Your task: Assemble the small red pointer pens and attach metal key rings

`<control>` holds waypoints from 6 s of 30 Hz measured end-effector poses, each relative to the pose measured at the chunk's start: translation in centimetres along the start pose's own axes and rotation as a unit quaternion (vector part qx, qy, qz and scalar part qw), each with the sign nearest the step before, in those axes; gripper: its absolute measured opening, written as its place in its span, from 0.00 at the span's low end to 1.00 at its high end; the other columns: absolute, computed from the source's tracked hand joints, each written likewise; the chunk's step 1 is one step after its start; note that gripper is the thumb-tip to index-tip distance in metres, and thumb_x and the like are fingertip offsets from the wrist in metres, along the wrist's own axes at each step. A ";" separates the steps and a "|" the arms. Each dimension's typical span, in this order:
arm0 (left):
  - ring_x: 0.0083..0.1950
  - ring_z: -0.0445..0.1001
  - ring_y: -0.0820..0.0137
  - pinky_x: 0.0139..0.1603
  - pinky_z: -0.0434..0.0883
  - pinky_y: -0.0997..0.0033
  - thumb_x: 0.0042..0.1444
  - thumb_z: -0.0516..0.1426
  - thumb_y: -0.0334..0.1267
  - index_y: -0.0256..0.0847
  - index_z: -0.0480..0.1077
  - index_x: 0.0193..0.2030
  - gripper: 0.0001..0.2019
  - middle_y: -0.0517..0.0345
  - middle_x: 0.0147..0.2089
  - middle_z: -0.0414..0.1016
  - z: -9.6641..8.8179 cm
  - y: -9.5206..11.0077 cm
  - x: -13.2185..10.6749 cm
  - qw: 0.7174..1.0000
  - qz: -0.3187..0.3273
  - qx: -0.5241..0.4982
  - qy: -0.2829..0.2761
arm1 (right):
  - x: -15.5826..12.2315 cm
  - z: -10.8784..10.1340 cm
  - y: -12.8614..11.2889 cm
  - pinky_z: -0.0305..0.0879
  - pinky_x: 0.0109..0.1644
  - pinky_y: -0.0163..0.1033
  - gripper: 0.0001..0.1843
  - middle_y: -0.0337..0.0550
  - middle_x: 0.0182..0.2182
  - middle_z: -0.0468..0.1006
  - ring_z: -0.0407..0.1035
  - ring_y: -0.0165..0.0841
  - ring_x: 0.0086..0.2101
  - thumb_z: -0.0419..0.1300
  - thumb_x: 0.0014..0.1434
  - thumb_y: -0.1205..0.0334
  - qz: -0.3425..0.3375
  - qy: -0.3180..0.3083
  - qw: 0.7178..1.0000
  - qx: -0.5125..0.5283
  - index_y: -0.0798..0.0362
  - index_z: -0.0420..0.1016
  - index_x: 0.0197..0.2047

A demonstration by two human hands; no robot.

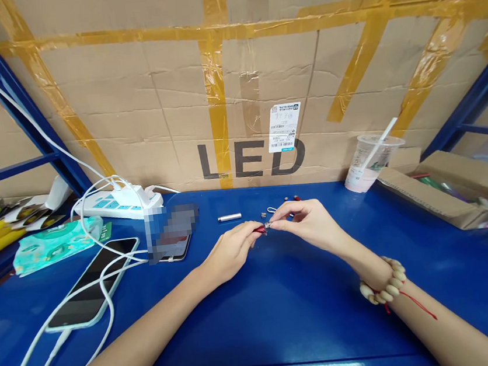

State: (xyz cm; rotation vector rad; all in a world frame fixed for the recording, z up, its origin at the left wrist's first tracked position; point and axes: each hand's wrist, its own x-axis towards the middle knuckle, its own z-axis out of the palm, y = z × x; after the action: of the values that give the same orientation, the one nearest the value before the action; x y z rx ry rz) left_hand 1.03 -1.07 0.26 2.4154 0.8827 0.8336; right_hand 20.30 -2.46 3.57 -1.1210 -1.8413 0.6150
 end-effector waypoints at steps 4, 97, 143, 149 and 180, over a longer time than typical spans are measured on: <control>0.35 0.69 0.73 0.37 0.66 0.76 0.63 0.42 0.36 0.40 0.66 0.45 0.13 0.58 0.36 0.72 0.0 -0.1 0.0 0.999 0.029 0.011 0.009 | 0.0 0.0 -0.1 0.60 0.25 0.31 0.09 0.40 0.25 0.78 0.70 0.30 0.28 0.63 0.49 0.56 0.008 -0.021 1.000 -0.021 0.53 0.78 0.27; 0.31 0.73 0.74 0.31 0.68 0.79 0.56 0.52 0.33 0.38 0.65 0.32 0.04 0.59 0.32 0.75 1.1 0.3 -0.1 0.995 -0.014 -0.086 0.050 | -0.3 0.0 1.7 0.62 0.36 0.32 0.07 0.38 0.29 0.74 0.68 0.28 0.32 0.63 0.51 0.58 -0.181 -0.037 0.971 -0.148 0.51 0.76 0.25; 0.32 0.71 0.74 0.34 0.68 0.75 0.58 0.49 0.34 0.39 0.65 0.40 0.06 0.59 0.31 0.73 1.2 -0.8 0.1 0.995 -0.027 -0.094 -0.022 | -0.3 -0.3 2.2 0.56 0.29 0.30 0.10 0.38 0.32 0.76 0.70 0.26 0.31 0.57 0.57 0.56 -0.207 -0.087 0.942 -0.250 0.50 0.77 0.30; 0.27 0.67 0.76 0.29 0.64 0.78 0.58 0.49 0.34 0.40 0.60 0.32 0.04 0.63 0.28 0.69 1.2 -0.4 -0.2 0.996 -0.029 -0.084 -0.018 | -0.3 0.0 2.1 0.59 0.32 0.31 0.12 0.41 0.33 0.75 0.69 0.29 0.32 0.51 0.62 0.61 -0.210 -0.145 0.928 -0.273 0.51 0.75 0.34; 0.31 0.71 0.72 0.35 0.67 0.75 0.58 0.48 0.36 0.40 0.62 0.39 0.05 0.62 0.27 0.72 1.4 -0.1 0.5 0.991 -0.076 -0.092 0.062 | 0.1 -0.8 1.5 0.53 0.30 0.31 0.20 0.37 0.29 0.75 0.65 0.25 0.25 0.47 0.62 0.50 -0.023 -0.034 0.971 -0.237 0.51 0.74 0.31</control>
State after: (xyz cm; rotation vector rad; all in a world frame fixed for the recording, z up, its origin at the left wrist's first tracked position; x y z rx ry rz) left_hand 2.25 -0.89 -0.65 2.1293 0.9773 0.9700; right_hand 21.68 -1.70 2.85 -1.3690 -2.1318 0.1839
